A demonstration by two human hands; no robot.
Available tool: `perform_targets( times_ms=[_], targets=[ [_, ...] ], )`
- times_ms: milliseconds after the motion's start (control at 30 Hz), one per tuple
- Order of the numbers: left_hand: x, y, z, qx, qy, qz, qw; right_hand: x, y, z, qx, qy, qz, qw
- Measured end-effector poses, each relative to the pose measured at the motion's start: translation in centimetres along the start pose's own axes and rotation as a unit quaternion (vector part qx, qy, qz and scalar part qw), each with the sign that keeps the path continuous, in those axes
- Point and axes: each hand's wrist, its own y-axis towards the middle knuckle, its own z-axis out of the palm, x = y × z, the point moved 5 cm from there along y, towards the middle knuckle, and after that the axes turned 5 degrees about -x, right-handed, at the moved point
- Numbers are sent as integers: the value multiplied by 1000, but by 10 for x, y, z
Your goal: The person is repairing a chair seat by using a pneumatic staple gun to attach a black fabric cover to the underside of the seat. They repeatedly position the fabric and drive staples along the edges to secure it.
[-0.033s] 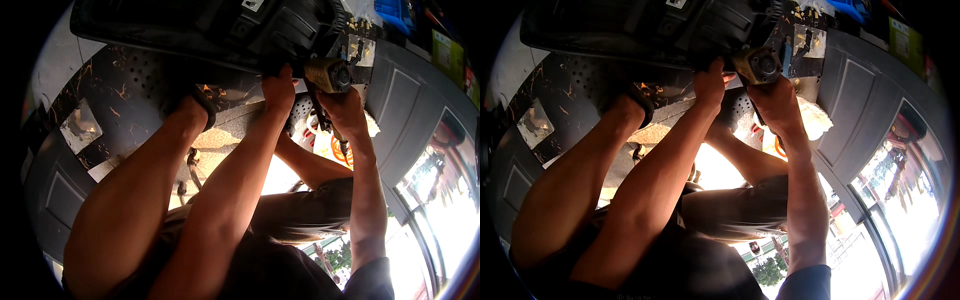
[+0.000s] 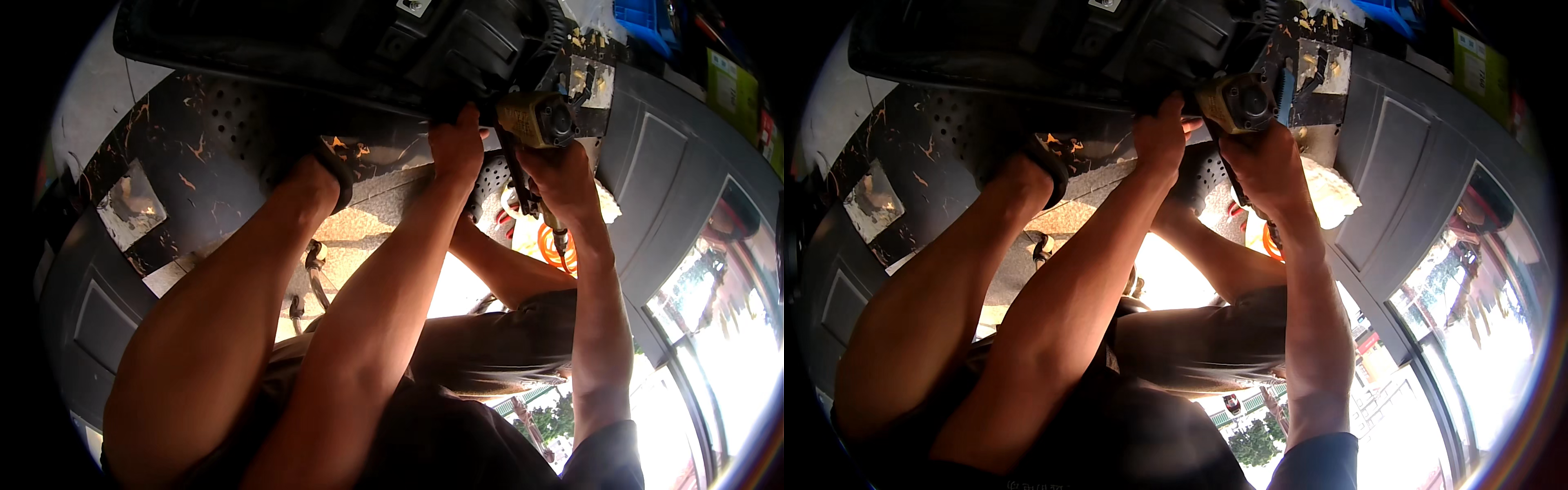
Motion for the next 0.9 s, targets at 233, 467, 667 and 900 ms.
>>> perform_targets(
  times_ms=[233,467,667,900],
  targets=[
    [-6,-4,-1,-7,-4,-20,1000,-4,12,5,20,7,9,1000],
    [-4,-5,1,9,-51,30,998,-1,16,13,-33,-57,-57,996],
    [-9,-6,1,12,-28,18,999,-5,1,-11,10,3,70,998],
    [7,8,-2,41,-5,-10,999,-4,-14,-37,-9,33,48,998]
  ],
)
